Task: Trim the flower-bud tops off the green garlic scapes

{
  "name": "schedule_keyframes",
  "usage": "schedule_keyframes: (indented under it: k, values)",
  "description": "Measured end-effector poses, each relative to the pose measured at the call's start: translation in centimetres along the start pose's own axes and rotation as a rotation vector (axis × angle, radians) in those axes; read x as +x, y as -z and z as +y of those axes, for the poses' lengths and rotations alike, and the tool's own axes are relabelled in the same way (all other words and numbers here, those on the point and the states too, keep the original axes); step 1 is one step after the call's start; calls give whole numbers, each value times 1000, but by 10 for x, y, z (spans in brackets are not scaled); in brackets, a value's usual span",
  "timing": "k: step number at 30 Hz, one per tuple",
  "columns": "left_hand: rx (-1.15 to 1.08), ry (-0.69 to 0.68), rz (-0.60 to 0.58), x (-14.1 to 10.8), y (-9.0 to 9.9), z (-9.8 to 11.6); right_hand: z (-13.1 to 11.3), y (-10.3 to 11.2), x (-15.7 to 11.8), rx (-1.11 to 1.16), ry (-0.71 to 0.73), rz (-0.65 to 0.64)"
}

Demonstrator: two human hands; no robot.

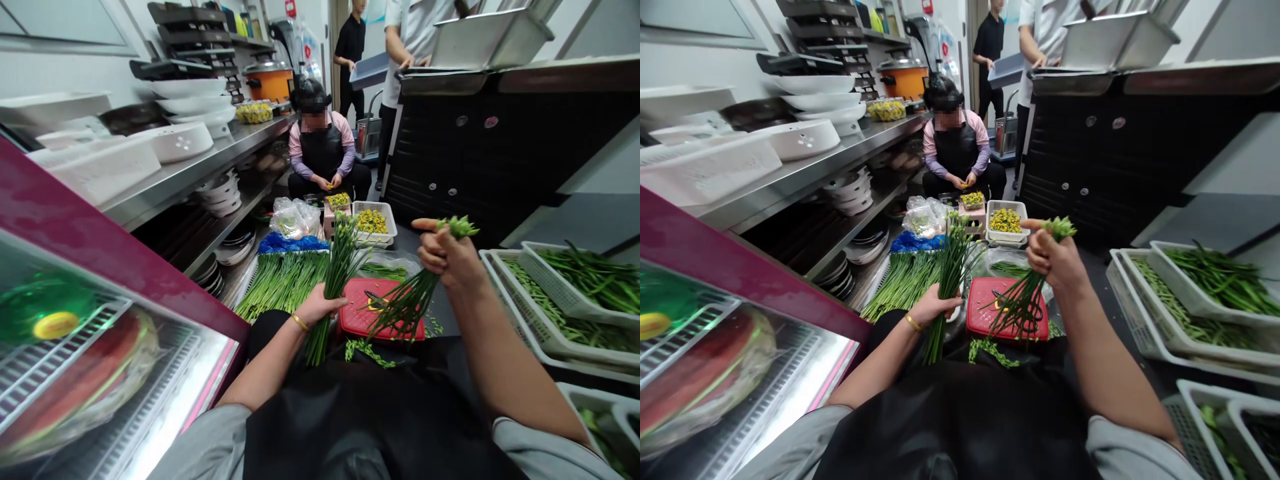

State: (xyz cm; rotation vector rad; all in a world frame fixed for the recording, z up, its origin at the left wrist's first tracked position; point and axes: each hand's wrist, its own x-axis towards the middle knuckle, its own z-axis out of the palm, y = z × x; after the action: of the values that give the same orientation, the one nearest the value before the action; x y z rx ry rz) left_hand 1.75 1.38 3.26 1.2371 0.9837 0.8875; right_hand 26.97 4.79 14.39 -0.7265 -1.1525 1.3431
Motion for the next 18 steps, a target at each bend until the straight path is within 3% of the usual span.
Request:
schedule_keyframes:
  k: [3,7,13,18]
  values:
    - [14,3,1,-1,-3,1,20,-14,0,-143,-48,82]
    - [27,6,13,-4,-7,3,39,-21,6,-271,-6,165]
    - [33,17,-15,-5,-12,5,45,-23,20,-363,20,124]
    - [4,59,-84,-6,-11,3,45,-21,25,-264,5,178]
